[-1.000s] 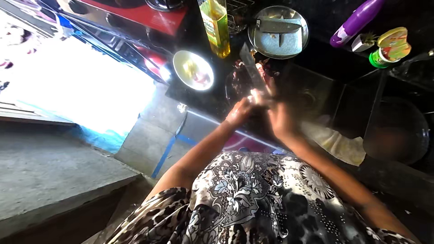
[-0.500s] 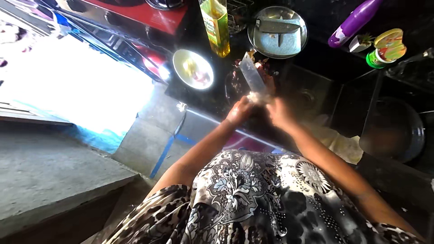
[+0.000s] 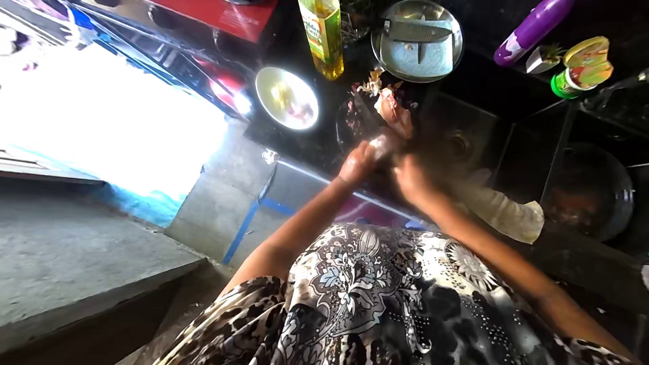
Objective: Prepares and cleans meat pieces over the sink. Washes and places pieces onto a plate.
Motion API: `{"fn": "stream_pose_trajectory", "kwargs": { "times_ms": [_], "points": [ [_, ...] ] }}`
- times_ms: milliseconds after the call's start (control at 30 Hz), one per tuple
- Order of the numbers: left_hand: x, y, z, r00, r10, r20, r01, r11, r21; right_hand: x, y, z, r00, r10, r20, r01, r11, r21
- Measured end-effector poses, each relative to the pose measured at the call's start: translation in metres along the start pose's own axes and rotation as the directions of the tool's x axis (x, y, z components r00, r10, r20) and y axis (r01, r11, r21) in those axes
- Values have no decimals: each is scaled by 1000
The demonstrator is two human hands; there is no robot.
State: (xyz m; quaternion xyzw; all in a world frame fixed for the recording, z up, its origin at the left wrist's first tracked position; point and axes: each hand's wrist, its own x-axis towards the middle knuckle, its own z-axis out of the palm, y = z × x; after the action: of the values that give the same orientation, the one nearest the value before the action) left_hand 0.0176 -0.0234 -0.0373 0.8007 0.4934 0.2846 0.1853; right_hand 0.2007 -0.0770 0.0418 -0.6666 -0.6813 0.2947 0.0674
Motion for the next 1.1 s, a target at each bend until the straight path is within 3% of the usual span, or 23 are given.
{"fn": "stream_pose_trajectory", "kwargs": {
  "times_ms": [167, 267, 333, 433, 600, 767, 867, 967, 1100],
  "points": [
    [4, -1, 2, 1000, 17, 14, -18, 997, 76, 23, -11, -9, 995, 54, 81, -52, 998, -18],
    [13, 14, -7, 970, -199, 138, 165, 960, 226, 22, -11, -10, 993, 55, 106, -50, 998, -45],
    [26, 24, -20, 891, -382, 244, 292, 895, 337, 23, -11, -14, 991, 59, 123, -55, 998, -32],
    [35, 27, -25, 862, -434, 260, 316, 864, 393, 25, -10, -20, 989, 60, 139, -59, 998, -13],
    [32, 15, -25, 888, -417, 194, 328, 869, 370, 15, -7, -16, 987, 93, 132, -93, 996, -4],
    [31, 25, -25, 840, -456, 294, 342, 866, 364, 37, -25, -12, 988, 74, 134, -74, 997, -2],
    [32, 22, -25, 848, -454, 272, 347, 865, 363, 55, -38, -17, 993, 36, 110, -37, 999, 4],
    [34, 22, -28, 826, -525, 206, 445, 831, 335, 55, -38, -18, 993, 11, 114, -14, 1000, 19],
    [54, 6, -53, 744, -647, 166, 589, 753, 293, 43, -22, -18, 992, 16, 128, -14, 1000, -18]
  ]
}}
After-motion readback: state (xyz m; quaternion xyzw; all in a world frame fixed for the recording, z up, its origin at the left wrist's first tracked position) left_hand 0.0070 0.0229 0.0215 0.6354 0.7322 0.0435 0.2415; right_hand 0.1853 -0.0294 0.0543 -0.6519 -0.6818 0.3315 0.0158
